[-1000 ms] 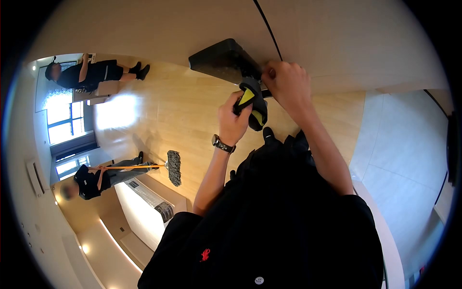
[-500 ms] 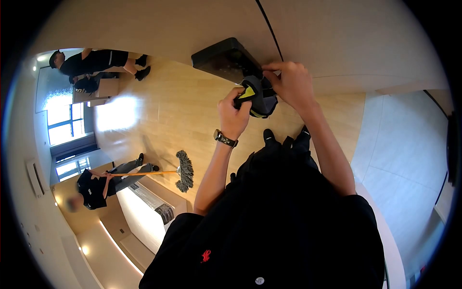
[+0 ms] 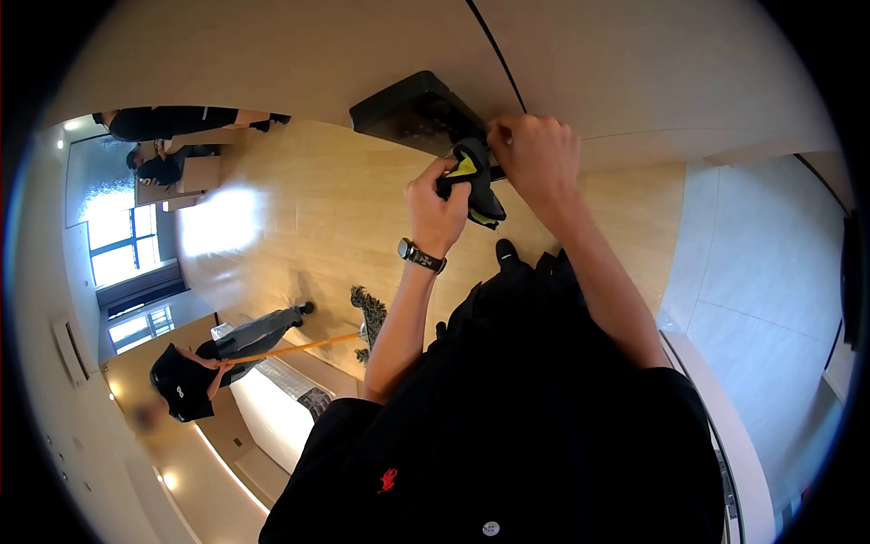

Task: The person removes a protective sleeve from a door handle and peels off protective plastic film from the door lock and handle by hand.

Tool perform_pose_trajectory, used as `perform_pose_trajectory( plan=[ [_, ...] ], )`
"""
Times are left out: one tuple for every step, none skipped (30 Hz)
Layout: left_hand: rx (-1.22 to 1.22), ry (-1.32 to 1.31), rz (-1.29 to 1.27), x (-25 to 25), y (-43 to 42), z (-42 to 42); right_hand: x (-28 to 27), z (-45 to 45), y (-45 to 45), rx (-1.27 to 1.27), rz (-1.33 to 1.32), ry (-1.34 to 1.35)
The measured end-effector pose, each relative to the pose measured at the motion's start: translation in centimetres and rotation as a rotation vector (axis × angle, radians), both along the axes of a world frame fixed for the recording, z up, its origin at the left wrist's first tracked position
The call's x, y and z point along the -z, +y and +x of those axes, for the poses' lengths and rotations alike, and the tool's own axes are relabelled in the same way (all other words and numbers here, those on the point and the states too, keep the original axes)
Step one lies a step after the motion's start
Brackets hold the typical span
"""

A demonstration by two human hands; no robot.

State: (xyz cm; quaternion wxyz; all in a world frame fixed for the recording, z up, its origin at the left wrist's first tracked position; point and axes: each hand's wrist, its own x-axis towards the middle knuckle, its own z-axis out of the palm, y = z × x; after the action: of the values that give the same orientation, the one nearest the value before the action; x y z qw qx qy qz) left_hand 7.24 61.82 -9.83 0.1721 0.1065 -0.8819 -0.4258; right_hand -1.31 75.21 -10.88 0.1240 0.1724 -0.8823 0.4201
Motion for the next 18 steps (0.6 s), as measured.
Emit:
perform_pose_trajectory(
  plan=[
    [0.001,0.003,0.005,0.0,0.0,0.0,-0.1,0.1,0.0,0.022,0.032,-0.025],
    [0.005,0.004,0.011,0.2,0.2,-0.5,-0.1,-0.4,0.3,0.042,0.062,-0.053],
    [0.008,0.006,0.016,0.2,0.1,-0.4,-0.1,-0.4,0.4,0.041,0.063,-0.052],
    [0.007,0.009,0.014,0.1,0.2,-0.5,-0.2,-0.4,0.4,0.037,0.037,-0.056],
    [0.002,0.015,0.002,-0.1,0.3,-0.5,-0.2,-0.5,0.5,0.034,0.011,-0.063],
    [-0.002,0.019,-0.010,-0.2,0.4,-0.4,0.1,-0.7,0.7,0.033,0.012,-0.064],
    [-0.002,0.020,-0.010,-0.3,0.5,-0.5,0.6,-1.1,0.8,-0.011,-0.080,-0.094],
    [0.005,0.028,-0.024,-0.3,0.5,-0.5,0.8,-1.5,1.0,-0.055,-0.172,-0.124],
    [0.012,0.035,-0.039,-0.3,0.4,-0.6,0.7,-1.7,1.1,-0.055,-0.173,-0.124],
    [0.013,0.034,-0.041,-0.4,0.3,-0.5,0.4,-1.8,1.4,-0.097,-0.156,-0.162],
    [0.016,0.028,0.002,-0.3,0.3,-0.6,0.1,-1.9,1.7,-0.138,-0.138,-0.201],
    [0.019,0.023,0.046,-0.4,0.4,-0.6,-0.5,-1.9,2.0,-0.134,-0.138,-0.203],
    [0.021,0.022,0.046,-0.4,0.6,-0.7,-1.3,-1.7,2.2,-0.146,-0.112,-0.251],
    [0.027,0.017,0.076,-0.5,0.7,-0.6,-1.8,-1.5,2.2,-0.159,-0.086,-0.301],
    [0.032,0.012,0.104,-0.5,0.7,-0.6,-1.9,-1.4,2.1,-0.160,-0.087,-0.303],
    [0.031,0.010,0.102,-0.2,0.2,-0.9,-1.6,-1.7,1.4,-0.154,-0.096,-0.274],
    [0.039,0.000,0.111,-0.1,-0.1,-1.1,-1.5,-1.9,1.1,-0.148,-0.104,-0.247],
    [0.048,-0.010,0.121,0.3,-0.4,-1.3,-1.1,-2.1,0.8,-0.147,-0.106,-0.250]
  ],
)
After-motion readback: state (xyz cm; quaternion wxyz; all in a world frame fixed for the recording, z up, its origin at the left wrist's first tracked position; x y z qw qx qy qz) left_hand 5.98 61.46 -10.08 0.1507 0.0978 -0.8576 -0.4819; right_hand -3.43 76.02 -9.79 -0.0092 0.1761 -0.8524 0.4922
